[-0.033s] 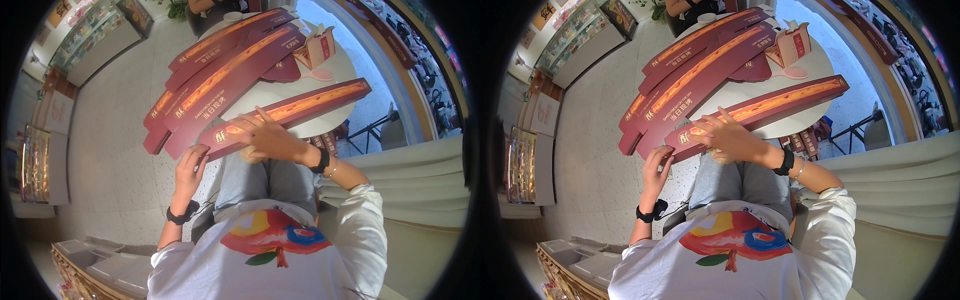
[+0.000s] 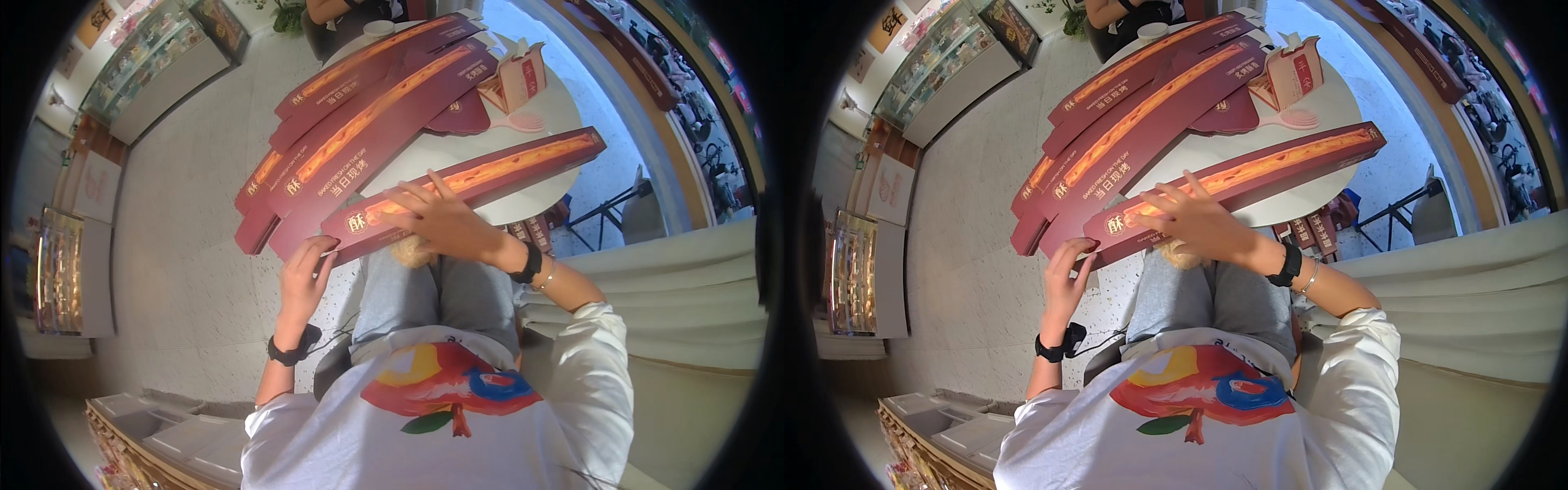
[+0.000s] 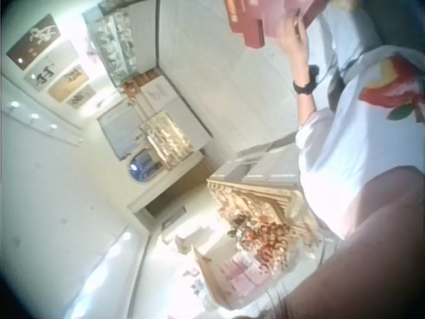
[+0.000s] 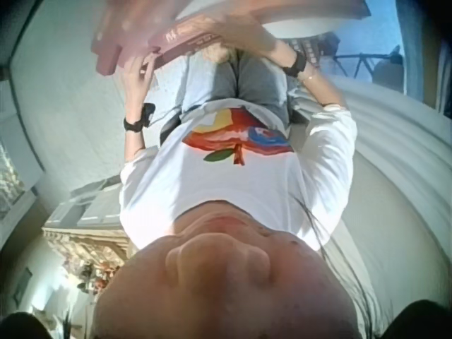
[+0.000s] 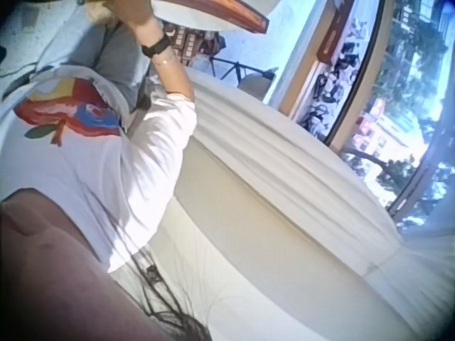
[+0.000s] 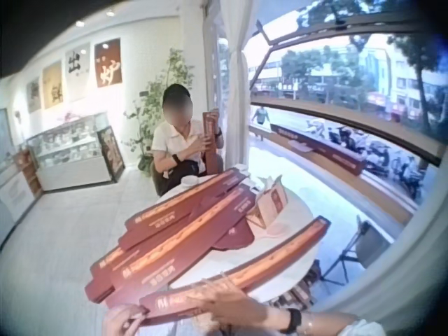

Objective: The person assembles long, flat, maroon-colored cardboard boxes by folding flaps and tucking tabs to form the structure. They handle the boxes one at a time, folding and closing them before placing them on a stack.

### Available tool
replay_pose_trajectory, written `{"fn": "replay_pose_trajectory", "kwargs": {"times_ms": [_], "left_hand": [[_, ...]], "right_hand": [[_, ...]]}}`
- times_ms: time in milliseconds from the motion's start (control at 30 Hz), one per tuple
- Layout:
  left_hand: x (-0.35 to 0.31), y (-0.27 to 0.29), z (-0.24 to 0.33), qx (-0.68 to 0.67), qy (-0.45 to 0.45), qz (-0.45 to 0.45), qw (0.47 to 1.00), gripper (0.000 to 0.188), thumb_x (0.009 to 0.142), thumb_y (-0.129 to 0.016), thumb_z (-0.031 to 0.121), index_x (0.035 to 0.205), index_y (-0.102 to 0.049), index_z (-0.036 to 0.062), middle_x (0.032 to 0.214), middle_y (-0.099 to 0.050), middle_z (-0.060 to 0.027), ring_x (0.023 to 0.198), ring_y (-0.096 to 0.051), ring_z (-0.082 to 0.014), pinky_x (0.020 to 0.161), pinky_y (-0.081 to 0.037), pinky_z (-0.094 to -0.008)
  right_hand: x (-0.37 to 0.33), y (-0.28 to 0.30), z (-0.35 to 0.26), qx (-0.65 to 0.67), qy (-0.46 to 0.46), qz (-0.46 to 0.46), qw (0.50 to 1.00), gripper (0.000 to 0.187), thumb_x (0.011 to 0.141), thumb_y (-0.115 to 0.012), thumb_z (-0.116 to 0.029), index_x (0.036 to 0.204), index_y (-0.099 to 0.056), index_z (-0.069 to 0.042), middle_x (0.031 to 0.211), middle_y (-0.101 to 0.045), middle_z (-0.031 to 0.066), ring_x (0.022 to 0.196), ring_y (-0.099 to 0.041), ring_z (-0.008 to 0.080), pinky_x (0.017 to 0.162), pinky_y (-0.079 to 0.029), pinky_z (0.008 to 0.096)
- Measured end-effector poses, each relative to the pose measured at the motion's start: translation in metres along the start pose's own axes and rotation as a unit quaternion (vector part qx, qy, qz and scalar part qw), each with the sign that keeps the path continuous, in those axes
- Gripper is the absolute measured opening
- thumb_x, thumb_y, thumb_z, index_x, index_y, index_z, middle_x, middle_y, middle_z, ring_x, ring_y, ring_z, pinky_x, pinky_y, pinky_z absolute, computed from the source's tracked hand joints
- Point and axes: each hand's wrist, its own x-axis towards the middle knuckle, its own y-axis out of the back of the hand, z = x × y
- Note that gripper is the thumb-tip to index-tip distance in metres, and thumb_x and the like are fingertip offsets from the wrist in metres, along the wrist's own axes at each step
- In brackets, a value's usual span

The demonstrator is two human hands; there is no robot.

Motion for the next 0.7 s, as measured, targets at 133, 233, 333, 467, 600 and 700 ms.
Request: {"fn": "replay_pose_trajectory", "kwargs": {"times_ms": [133,233,333,467,600,700], "left_hand": [[0.046,0.034,-0.01,0.14,-0.057,0.041,0.988,0.022,0.083,-0.071,0.014,0.104,-0.066,0.0055,0.102,-0.067,-0.0102,0.086,-0.065,-0.0282,0.07,-0.053,-0.0358],[0.094,0.034,-0.011,0.187,-0.026,-0.059,0.98,0.034,0.087,-0.069,0.022,0.113,-0.062,0.0028,0.111,-0.065,-0.0152,0.102,-0.063,-0.0335,0.087,-0.049,-0.0402],[0.152,0.001,-0.036,0.207,-0.102,-0.156,0.96,0.073,0.082,-0.071,0.039,0.138,-0.041,0.004,0.131,-0.052,-0.0244,0.119,-0.053,-0.0394,0.095,-0.046,-0.0443],[0.189,-0.048,-0.062,0.262,-0.051,-0.289,0.92,0.121,0.064,-0.08,0.057,0.152,-0.014,0.0073,0.138,-0.039,-0.0346,0.126,-0.045,-0.0467,0.099,-0.039,-0.0564],[0.186,-0.069,-0.066,0.265,-0.018,-0.301,0.916,0.136,0.055,-0.084,0.06,0.154,-0.004,0.0106,0.142,-0.032,-0.0374,0.13,-0.039,-0.0502,0.1,-0.038,-0.0575],[0.167,-0.073,-0.068,0.327,-0.078,-0.232,0.913,0.137,0.054,-0.085,0.057,0.155,-0.004,0.0139,0.131,-0.04,-0.0335,0.121,-0.044,-0.0492,0.098,-0.041,-0.0538]], "right_hand": [[-0.033,0.009,0.027,0.009,-0.105,-0.013,0.994,0.083,0.072,-0.079,-0.03,0.145,-0.04,-0.018,0.149,-0.037,0.0123,0.136,-0.036,0.0306,0.111,-0.026,0.0583],[-0.041,0.019,0.056,0.104,-0.166,0.03,0.98,0.066,0.086,-0.067,-0.038,0.143,-0.042,-0.014,0.146,-0.042,0.0134,0.134,-0.04,0.0333,0.11,-0.028,0.0586],[-0.016,0.013,0.134,0.042,-0.178,0.085,0.979,0.028,0.086,-0.063,-0.02,0.106,-0.065,-0.002,0.111,-0.064,0.0154,0.097,-0.063,0.0366,0.082,-0.052,0.0426],[0.027,-0.012,0.182,-0.138,-0.188,-0.112,0.966,0.014,0.081,-0.064,-0.011,0.091,-0.071,-0.003,0.095,-0.069,0.0153,0.087,-0.068,0.032,0.073,-0.055,0.04],[0.035,-0.037,0.193,-0.232,-0.159,-0.155,0.947,0.014,0.08,-0.064,-0.012,0.089,-0.074,-0.007,0.09,-0.072,0.0118,0.084,-0.071,0.0274,0.066,-0.056,0.0398],[0.033,-0.044,0.186,-0.277,-0.133,-0.214,0.927,0.017,0.081,-0.063,-0.016,0.09,-0.076,-0.009,0.087,-0.072,0.0073,0.084,-0.071,0.0247,0.056,-0.055,0.0431]]}}
